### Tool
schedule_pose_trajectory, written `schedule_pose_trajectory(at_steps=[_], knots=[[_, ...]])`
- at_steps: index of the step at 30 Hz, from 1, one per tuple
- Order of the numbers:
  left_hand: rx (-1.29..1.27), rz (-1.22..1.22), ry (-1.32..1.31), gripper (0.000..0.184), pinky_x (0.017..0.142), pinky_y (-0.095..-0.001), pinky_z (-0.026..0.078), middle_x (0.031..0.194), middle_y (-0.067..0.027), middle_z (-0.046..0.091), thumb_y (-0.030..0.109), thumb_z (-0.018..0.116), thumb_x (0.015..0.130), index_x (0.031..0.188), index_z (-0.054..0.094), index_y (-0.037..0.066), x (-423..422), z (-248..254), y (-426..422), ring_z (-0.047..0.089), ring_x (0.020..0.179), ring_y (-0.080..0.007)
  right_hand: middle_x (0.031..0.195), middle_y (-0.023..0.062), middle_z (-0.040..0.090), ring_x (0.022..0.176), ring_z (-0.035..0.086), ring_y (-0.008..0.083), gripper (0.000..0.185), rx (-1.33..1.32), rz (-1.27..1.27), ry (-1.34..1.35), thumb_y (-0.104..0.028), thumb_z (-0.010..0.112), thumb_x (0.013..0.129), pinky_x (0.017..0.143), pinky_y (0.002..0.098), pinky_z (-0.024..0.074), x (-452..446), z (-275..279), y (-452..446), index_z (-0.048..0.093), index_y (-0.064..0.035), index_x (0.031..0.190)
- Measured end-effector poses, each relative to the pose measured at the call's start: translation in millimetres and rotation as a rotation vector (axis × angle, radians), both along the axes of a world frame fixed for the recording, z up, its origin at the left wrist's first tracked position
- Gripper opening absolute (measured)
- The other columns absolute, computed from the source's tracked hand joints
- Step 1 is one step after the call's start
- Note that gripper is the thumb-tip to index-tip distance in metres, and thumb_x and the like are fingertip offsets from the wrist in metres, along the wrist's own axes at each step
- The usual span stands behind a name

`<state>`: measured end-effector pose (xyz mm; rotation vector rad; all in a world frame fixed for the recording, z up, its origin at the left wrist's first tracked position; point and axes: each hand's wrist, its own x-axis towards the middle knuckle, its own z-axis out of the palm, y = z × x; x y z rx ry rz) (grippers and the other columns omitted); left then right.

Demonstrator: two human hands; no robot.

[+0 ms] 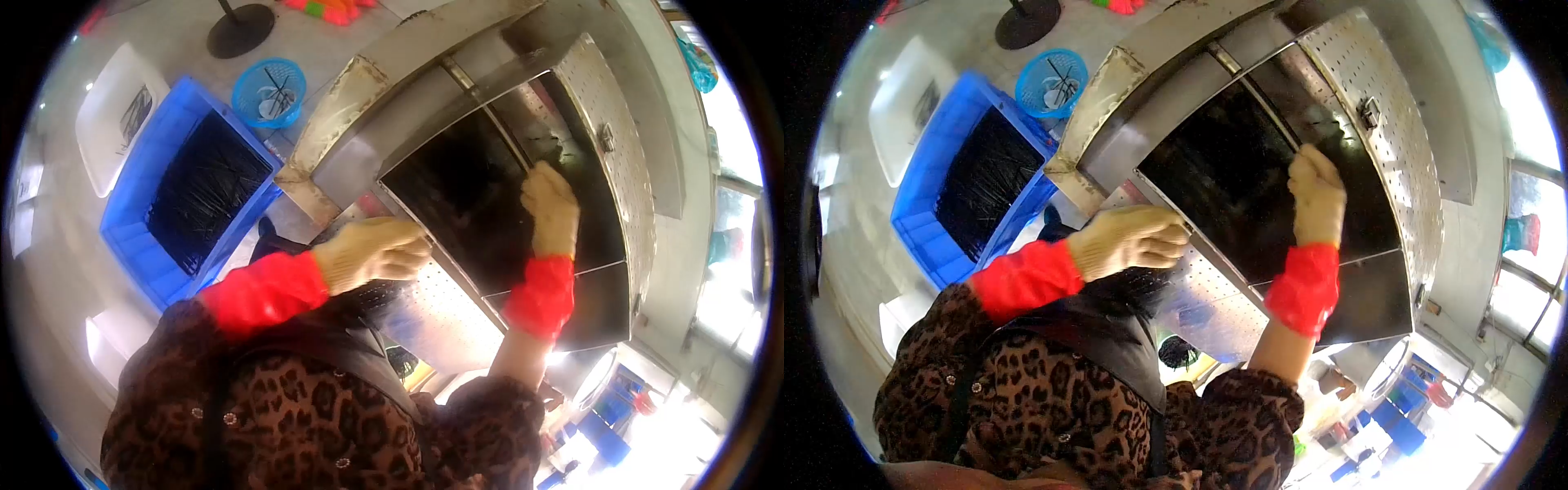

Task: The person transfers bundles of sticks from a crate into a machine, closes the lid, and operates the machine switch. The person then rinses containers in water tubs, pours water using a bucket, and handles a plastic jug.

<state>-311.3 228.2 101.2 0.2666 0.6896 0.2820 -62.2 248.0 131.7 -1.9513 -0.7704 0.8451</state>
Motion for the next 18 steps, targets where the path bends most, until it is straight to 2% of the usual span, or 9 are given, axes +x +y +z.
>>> schedule_pose_trajectory(at_steps=[3,4,8,9,10,12,14,16,18], knots=[[0.076,0.023,-0.030,0.031,0.068,-0.0274,0.045,0.076,-0.0030,0.051,0.027,0.043,0.083,0.098,0.048,0.001,-66,-33,-7,0.052,0.070,-0.0134,0.083,0.0124,0.058,0.077,0.056,0.0180,0.030,0.311,-0.066,0.074,-0.019,0.053,0.075,0.067,0.0250,0.0460,-21,48,-28,0.054,0.0032,0.095],[0.071,0.223,0.388,0.028,0.057,-0.0226,0.041,0.063,0.0019,0.042,0.026,0.042,0.083,0.095,0.048,0.001,-72,-8,-11,0.044,0.056,-0.0084,0.084,0.0128,0.057,0.076,0.056,0.0189,0.031,0.305,-0.160,0.024,-0.021,0.051,0.076,0.068,0.0266,0.0460,-27,58,-35,0.053,0.0039,0.096],[0.077,0.745,0.672,0.018,0.049,-0.0236,0.036,0.056,0.0018,0.039,0.023,0.042,0.081,0.067,0.044,0.011,-148,-18,-22,0.037,0.049,-0.0100,0.083,0.0135,0.056,0.073,0.056,0.0209,0.032,0.292,-0.253,0.024,-0.024,0.048,0.078,0.066,0.0291,0.0466,-65,61,-49,0.053,0.0045,0.091],[0.140,0.806,0.744,0.017,0.056,-0.0238,0.041,0.064,-0.0013,0.047,0.024,0.043,0.081,0.077,0.049,0.008,-182,-46,-25,0.045,0.056,-0.0122,0.081,0.0127,0.056,0.070,0.056,0.0205,0.033,0.290,-0.068,-0.167,-0.026,0.045,0.080,0.064,0.0284,0.0463,-79,51,-51,0.054,0.0045,0.087],[0.244,0.799,-0.015,0.019,0.058,-0.0279,0.043,0.073,-0.0061,0.054,0.023,0.047,0.079,0.084,0.050,0.005,-257,-119,-41,0.053,0.065,-0.0189,0.079,0.0106,0.056,0.070,0.054,0.0179,0.028,0.175,0.104,-0.311,-0.022,0.046,0.080,0.064,0.0259,0.0451,-89,40,-51,0.055,0.0042,0.087],[-0.005,1.234,0.820,0.021,0.065,-0.0321,0.042,0.079,-0.0111,0.055,0.026,0.047,0.079,0.084,0.053,0.006,-257,-65,-35,0.053,0.076,-0.0232,0.080,0.0080,0.056,0.069,0.053,0.0143,0.024,0.112,0.107,-0.077,-0.016,0.050,0.078,0.063,0.0244,0.0436,-157,15,-31,0.055,0.0035,0.090],[0.331,0.901,1.053,0.030,0.076,-0.0338,0.040,0.090,-0.0175,0.055,0.028,0.045,0.078,0.092,0.054,0.004,-318,-114,-65,0.051,0.090,-0.0281,0.084,0.0089,0.059,0.077,0.054,0.0140,0.023,-0.052,0.337,0.261,-0.017,0.054,0.075,0.070,0.0264,0.0422,-230,0,-13,0.058,-0.0012,0.092],[0.528,0.237,1.899,0.039,0.080,-0.0337,0.037,0.096,-0.0205,0.053,0.031,0.044,0.076,0.098,0.052,0.000,-341,-130,-73,0.048,0.094,-0.0319,0.097,0.0103,0.056,0.089,0.052,0.0164,0.034,-0.132,0.658,0.148,-0.023,0.055,0.075,0.079,0.0258,0.0392,-277,-36,2,0.053,-0.0015,0.102],[0.013,0.854,1.627,0.049,0.085,-0.0333,0.034,0.103,-0.0218,0.050,0.034,0.043,0.074,0.107,0.046,-0.002,-332,-123,-57,0.045,0.099,-0.0338,0.099,0.0160,0.054,0.091,0.052,0.0245,0.040,-0.274,0.850,-0.048,-0.030,0.052,0.074,0.080,0.0296,0.0387,-316,-74,24,0.051,-0.0003,0.102]])
